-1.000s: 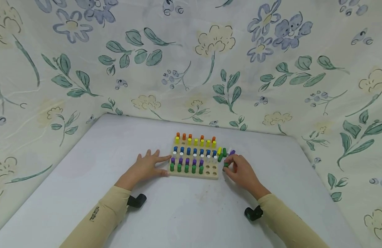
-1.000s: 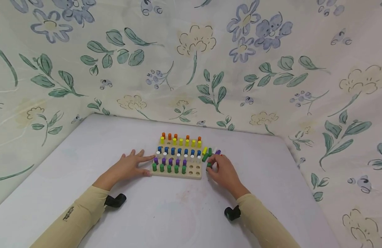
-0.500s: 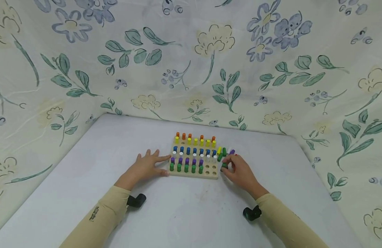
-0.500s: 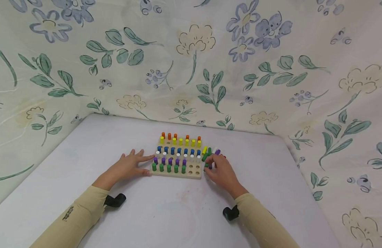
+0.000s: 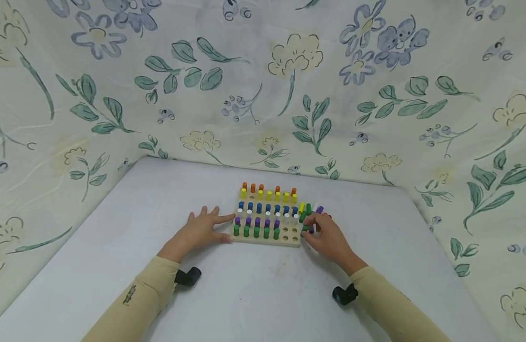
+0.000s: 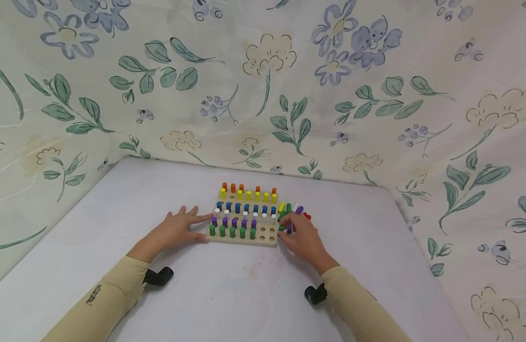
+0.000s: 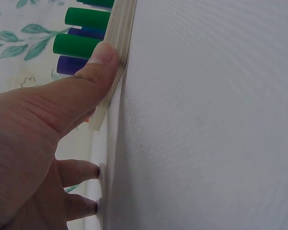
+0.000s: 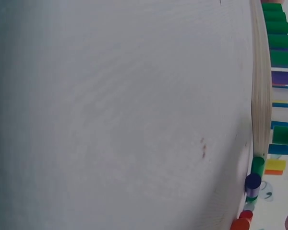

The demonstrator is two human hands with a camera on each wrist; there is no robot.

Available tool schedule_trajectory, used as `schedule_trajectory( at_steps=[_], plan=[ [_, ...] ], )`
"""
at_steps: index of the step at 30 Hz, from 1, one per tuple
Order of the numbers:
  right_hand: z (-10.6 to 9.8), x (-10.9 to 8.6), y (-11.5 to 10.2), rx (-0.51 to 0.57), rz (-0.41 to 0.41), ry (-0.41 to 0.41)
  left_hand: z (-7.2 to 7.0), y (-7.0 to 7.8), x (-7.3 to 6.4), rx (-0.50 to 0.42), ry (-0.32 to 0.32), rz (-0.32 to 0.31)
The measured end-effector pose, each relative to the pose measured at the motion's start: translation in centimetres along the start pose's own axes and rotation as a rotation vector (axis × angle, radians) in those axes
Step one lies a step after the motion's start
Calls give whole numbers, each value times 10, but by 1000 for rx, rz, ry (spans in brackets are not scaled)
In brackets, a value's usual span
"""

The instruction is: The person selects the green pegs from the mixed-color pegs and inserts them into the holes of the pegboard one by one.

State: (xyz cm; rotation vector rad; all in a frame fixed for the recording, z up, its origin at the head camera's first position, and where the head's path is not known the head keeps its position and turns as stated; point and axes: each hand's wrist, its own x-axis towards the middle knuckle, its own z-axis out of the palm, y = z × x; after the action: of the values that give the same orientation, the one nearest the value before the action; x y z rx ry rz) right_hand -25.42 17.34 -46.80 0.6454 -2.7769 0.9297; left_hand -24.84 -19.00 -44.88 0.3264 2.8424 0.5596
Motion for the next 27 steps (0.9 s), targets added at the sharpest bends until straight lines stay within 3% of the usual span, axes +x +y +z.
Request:
schedule_trajectory(
  at_steps=[10,27],
  plan=[
    [3,1,-8,42,23,-6,1,-2,0,-7,4,7],
    [7,8,-19,59,-19,1,-2,-1,-1,-3,-1,8]
  ],
)
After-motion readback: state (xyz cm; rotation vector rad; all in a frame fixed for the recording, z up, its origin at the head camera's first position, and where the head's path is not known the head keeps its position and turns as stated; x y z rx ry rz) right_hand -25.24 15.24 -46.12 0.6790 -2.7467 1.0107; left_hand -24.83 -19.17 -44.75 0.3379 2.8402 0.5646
